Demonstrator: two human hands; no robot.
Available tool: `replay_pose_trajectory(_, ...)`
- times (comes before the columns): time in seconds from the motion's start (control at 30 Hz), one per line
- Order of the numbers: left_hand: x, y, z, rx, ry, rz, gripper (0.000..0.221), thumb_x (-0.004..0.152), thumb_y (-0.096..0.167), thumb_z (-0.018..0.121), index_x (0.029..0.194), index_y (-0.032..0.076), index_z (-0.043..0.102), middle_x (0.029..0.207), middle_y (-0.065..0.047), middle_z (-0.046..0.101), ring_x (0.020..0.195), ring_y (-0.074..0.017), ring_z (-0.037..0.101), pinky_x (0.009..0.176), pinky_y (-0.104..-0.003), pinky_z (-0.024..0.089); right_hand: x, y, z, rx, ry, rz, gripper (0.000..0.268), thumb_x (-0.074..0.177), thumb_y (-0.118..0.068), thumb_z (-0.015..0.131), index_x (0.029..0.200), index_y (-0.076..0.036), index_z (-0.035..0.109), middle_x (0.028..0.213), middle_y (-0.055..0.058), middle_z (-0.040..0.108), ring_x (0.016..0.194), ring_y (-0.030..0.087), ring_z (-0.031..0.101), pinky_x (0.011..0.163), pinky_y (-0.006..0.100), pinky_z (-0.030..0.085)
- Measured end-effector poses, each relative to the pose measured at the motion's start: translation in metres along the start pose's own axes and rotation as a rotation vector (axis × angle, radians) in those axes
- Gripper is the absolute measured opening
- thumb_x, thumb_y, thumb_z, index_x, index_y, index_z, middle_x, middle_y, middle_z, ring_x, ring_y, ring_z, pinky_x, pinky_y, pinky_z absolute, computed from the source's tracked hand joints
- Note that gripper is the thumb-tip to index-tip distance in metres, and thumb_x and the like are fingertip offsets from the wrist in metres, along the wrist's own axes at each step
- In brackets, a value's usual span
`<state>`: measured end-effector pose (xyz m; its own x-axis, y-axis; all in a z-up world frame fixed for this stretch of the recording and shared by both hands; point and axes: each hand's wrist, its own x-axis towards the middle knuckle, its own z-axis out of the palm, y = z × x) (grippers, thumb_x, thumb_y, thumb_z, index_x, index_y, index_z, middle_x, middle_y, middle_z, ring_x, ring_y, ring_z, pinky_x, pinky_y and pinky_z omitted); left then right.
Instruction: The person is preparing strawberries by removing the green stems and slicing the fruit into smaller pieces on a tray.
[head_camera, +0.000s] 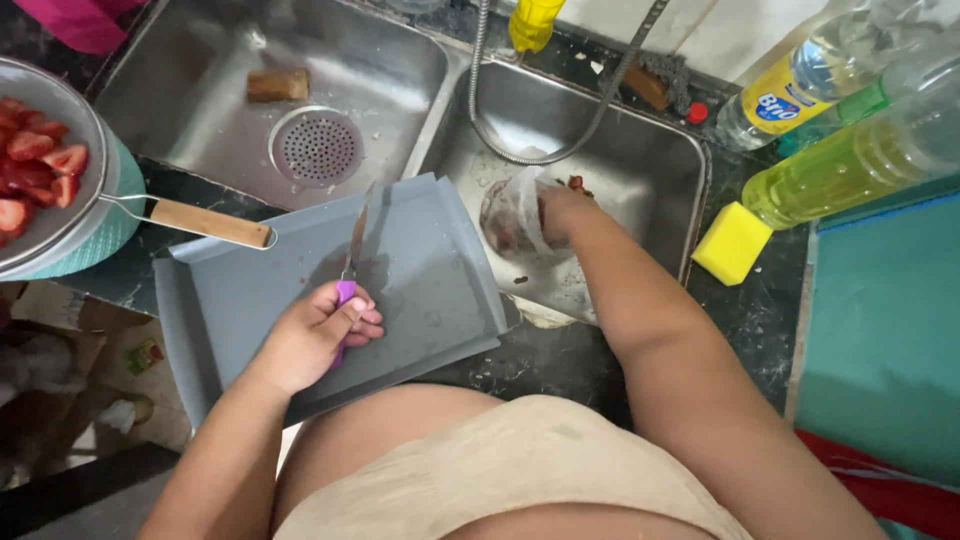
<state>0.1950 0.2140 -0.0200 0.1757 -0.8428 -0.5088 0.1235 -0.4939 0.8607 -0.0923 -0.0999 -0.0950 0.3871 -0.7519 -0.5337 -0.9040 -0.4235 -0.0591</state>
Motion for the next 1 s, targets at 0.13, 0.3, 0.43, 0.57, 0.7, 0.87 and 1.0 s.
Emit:
replay_pose_trajectory(0.13,0.002,-0.005,-0.001,0.021,-0.006,0.015,0.019,0.106,0.014,0.052,0.112,0.001,0.064,0.100,-0.022,0.075,0.091,-0.0276,0.076,0.081,-0.038,0.063,0.046,0.020,0.054,-0.029,-0.013,-0.008,0.042,0.078,-0.028,0.077,0.116,-0.011,0.075,0.109,0.015,0.076,0.115,0.034,0.069,0.099,0.052,0.055)
replay_pose_trajectory(0.3,-0.001,-0.003,0.000,0.011,0.001,0.020,0.018,0.105,0.013,0.053,0.113,0.000,0.065,0.099,-0.021,0.075,0.092,-0.0271,0.076,0.082,-0.038,0.062,0.005,0.014,0.004,0.015,-0.066,-0.083,0.038,0.081,-0.034,0.071,0.113,-0.016,0.078,0.104,0.013,0.078,0.105,0.033,0.073,0.093,0.047,0.060)
replay_pose_trajectory(0.43,0.004,-0.009,-0.001,0.001,-0.016,0.029,0.019,0.105,0.013,0.053,0.113,0.000,0.065,0.100,-0.021,0.075,0.094,-0.0274,0.075,0.082,-0.039,0.062,-0.004,0.044,-0.003,0.706,-0.134,0.020,0.045,0.086,-0.015,0.066,0.129,-0.001,0.067,0.095,0.031,0.073,0.083,0.038,0.075,0.072,0.044,0.065)
replay_pose_trajectory(0.57,0.006,-0.010,-0.001,0.011,-0.019,0.010,0.019,0.105,0.014,0.053,0.113,0.002,0.065,0.099,-0.021,0.075,0.093,-0.0272,0.076,0.082,-0.039,0.062,-0.012,0.069,0.001,0.950,-0.116,0.083,0.039,0.091,-0.022,0.057,0.126,-0.005,0.062,0.088,0.014,0.070,0.075,0.022,0.072,0.065,0.030,0.060)
replay_pose_trajectory(0.7,0.010,-0.013,-0.002,-0.047,-0.011,0.018,0.018,0.106,0.012,0.052,0.115,0.000,0.063,0.097,-0.019,0.073,0.090,-0.0247,0.074,0.079,-0.036,0.062,0.002,0.084,-0.002,0.948,-0.109,0.023,0.032,0.088,-0.021,0.062,0.117,-0.009,0.068,0.081,0.013,0.066,0.067,0.019,0.064,0.058,0.029,0.058)
replay_pose_trajectory(0.87,0.012,-0.020,-0.003,-0.106,0.003,0.005,0.017,0.105,0.010,0.053,0.114,-0.001,0.063,0.096,-0.021,0.072,0.087,-0.0257,0.073,0.077,-0.037,0.062,-0.010,0.071,-0.024,0.888,-0.159,0.029,0.031,0.094,-0.028,0.060,0.120,-0.014,0.072,0.074,0.009,0.065,0.059,0.014,0.057,0.050,0.024,0.053)
replay_pose_trajectory(1.0,0.014,-0.018,-0.003,-0.101,-0.008,0.018,0.017,0.106,0.011,0.053,0.114,-0.001,0.062,0.095,-0.020,0.072,0.084,-0.0245,0.073,0.073,-0.036,0.062,-0.006,0.081,-0.025,1.057,-0.226,-0.089,0.033,0.099,-0.019,0.057,0.132,-0.017,0.062,0.086,0.007,0.071,0.066,0.012,0.067,0.056,0.024,0.060)
